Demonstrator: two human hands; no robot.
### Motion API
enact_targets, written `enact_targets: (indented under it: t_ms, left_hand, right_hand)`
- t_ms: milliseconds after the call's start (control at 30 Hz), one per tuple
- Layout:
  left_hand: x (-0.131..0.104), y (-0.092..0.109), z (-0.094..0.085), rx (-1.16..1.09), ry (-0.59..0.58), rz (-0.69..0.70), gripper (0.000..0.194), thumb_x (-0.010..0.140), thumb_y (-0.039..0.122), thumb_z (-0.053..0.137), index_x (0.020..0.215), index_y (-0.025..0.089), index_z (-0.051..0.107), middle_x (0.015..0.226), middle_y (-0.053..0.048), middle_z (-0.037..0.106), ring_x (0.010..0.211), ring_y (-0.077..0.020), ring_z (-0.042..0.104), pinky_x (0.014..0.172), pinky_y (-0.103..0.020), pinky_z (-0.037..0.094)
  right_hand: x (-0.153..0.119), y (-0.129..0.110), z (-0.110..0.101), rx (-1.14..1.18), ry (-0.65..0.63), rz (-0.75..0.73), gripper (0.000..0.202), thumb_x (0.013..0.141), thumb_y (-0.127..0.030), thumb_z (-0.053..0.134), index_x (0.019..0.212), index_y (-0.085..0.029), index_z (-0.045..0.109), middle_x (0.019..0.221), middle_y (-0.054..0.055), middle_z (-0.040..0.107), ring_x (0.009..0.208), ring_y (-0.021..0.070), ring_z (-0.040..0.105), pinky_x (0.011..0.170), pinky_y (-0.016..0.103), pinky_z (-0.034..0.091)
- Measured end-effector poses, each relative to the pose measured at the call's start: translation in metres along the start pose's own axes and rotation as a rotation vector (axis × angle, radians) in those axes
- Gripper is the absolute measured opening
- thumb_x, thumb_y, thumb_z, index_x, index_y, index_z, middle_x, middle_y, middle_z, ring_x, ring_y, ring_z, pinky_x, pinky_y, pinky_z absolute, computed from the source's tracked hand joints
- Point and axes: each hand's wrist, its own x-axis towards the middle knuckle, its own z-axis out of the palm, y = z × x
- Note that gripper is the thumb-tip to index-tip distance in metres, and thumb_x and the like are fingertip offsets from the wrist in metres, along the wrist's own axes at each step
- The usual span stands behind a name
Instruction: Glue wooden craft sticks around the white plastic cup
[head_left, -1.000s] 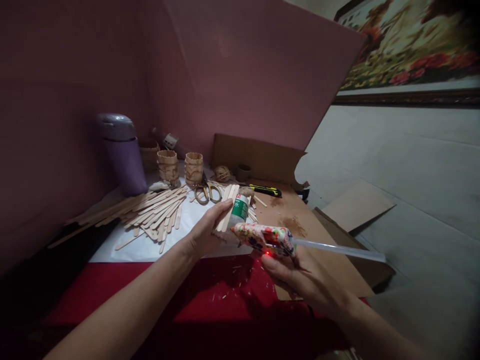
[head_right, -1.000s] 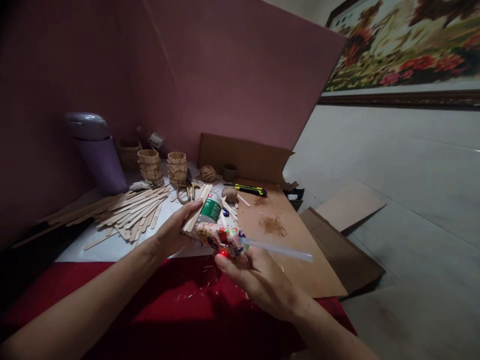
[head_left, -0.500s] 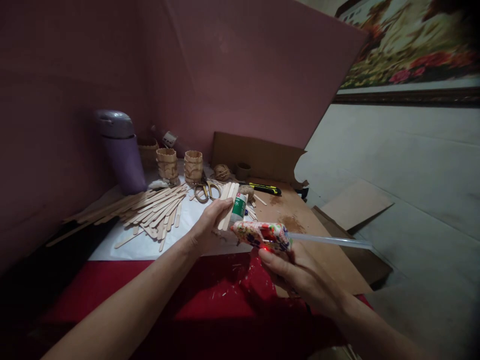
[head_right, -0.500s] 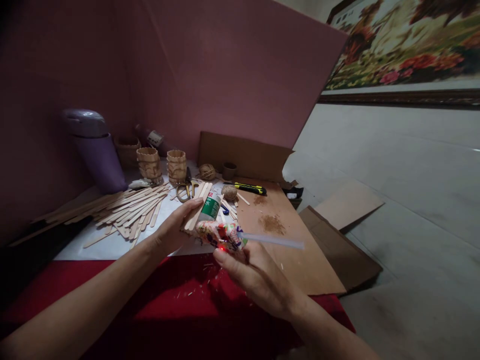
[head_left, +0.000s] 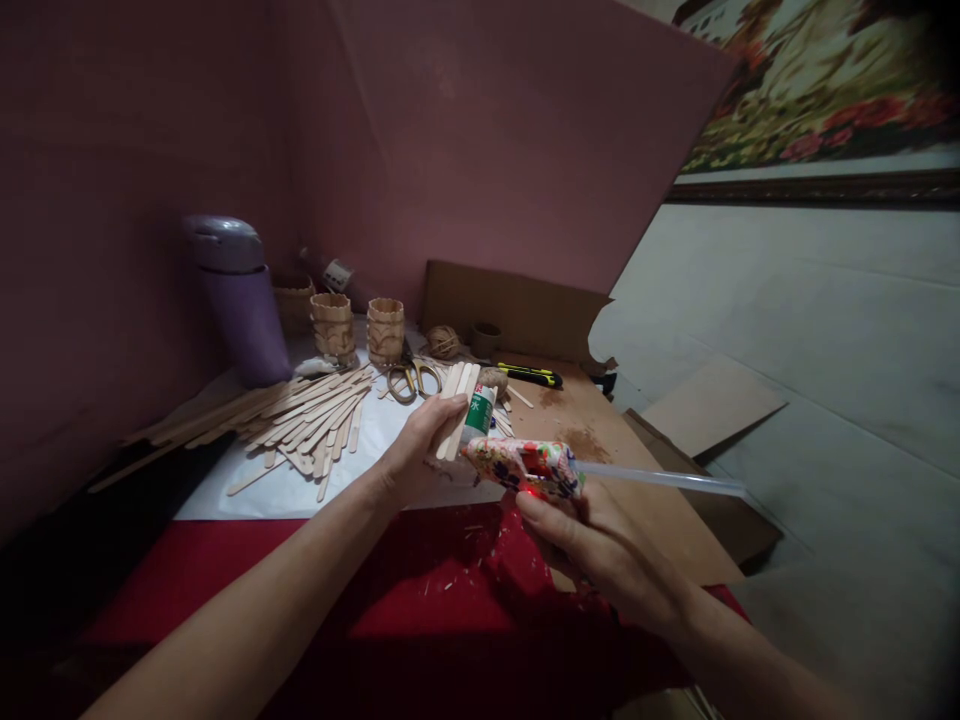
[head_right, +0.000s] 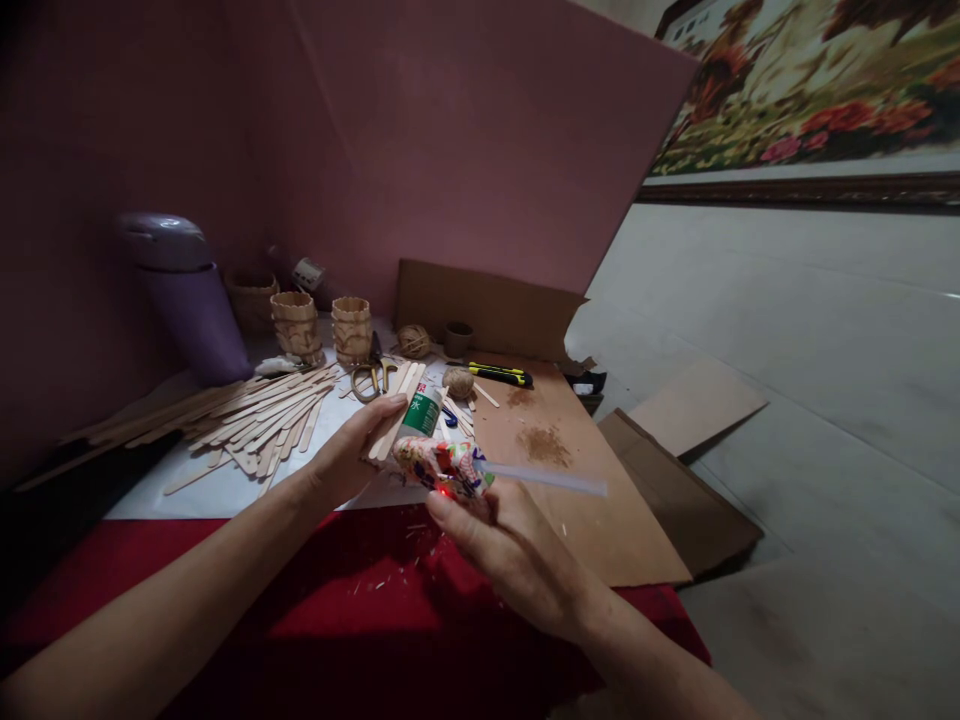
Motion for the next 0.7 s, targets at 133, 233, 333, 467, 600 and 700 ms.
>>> enact_targets:
  t_ms: [133, 233, 333, 467, 600, 700]
  left_hand:
    - [0.0008, -0.0004, -0.0008, 0.008, -0.007, 0.012, 0.030, 0.070, 0.042, 0.076, 0.079, 0.018, 0.060, 0.064, 0.001, 0.062, 0.056, -0.0142, 0.057, 0.053, -0.025, 0.044]
    - [0.0018, -0.0007, -0.0015, 0.004, 0.017, -0.009, 0.031, 0.069, 0.042, 0.076, 0.083, 0.018, 0.063, 0.066, 0.000, 0.064, 0.056, -0.0147, 0.058, 0.053, -0.026, 0.045]
    - [0.0012, -0.0009, -0.0011, 0.018, -0.003, 0.002, 0.031, 0.071, 0.044, 0.075, 0.082, 0.018, 0.062, 0.064, 0.001, 0.061, 0.054, -0.0142, 0.056, 0.052, -0.026, 0.044]
    - [-0.0003, -0.0005, 0.0007, 0.024, 0.009, 0.053, 0.030, 0.069, 0.041, 0.076, 0.081, 0.018, 0.060, 0.067, 0.002, 0.062, 0.058, -0.0129, 0.056, 0.055, -0.024, 0.045]
    - [-0.0003, -0.0003, 0.0002, 0.035, -0.019, 0.043, 0.033, 0.070, 0.044, 0.076, 0.084, 0.017, 0.063, 0.072, 0.000, 0.065, 0.062, -0.0143, 0.058, 0.057, -0.025, 0.047]
    - [0.0007, -0.0007, -0.0014, 0.045, -0.014, 0.061, 0.034, 0.067, 0.042, 0.078, 0.085, 0.017, 0.065, 0.075, -0.001, 0.067, 0.065, -0.0150, 0.060, 0.059, -0.025, 0.047]
  right_hand:
    - [-0.0006, -0.0012, -0.0003, -0.016, 0.002, 0.018, 0.051, 0.092, -0.065, 0.056, 0.072, -0.023, 0.036, 0.063, -0.007, 0.031, 0.055, 0.0081, 0.025, 0.047, 0.024, 0.021]
    - [-0.0008, -0.0010, -0.0002, -0.015, 0.012, 0.007, 0.050, 0.093, -0.064, 0.056, 0.071, -0.022, 0.038, 0.065, -0.006, 0.031, 0.057, 0.0086, 0.025, 0.048, 0.024, 0.023]
    - [-0.0005, 0.0000, 0.0001, -0.014, 0.037, -0.009, 0.048, 0.092, -0.063, 0.057, 0.071, -0.021, 0.046, 0.065, -0.005, 0.034, 0.059, 0.0095, 0.028, 0.051, 0.025, 0.027]
    - [-0.0001, -0.0001, 0.0005, 0.033, 0.047, -0.024, 0.046, 0.090, -0.063, 0.061, 0.074, -0.020, 0.056, 0.059, -0.005, 0.036, 0.055, 0.0105, 0.030, 0.051, 0.026, 0.029]
    - [0.0002, 0.0006, 0.0004, 0.073, 0.040, -0.003, 0.048, 0.088, -0.066, 0.061, 0.073, -0.020, 0.058, 0.056, -0.005, 0.035, 0.053, 0.0109, 0.031, 0.050, 0.027, 0.030]
    - [0.0005, 0.0025, -0.0001, 0.081, 0.046, 0.008, 0.049, 0.088, -0.066, 0.061, 0.071, -0.020, 0.058, 0.056, -0.005, 0.036, 0.053, 0.0105, 0.031, 0.049, 0.026, 0.030]
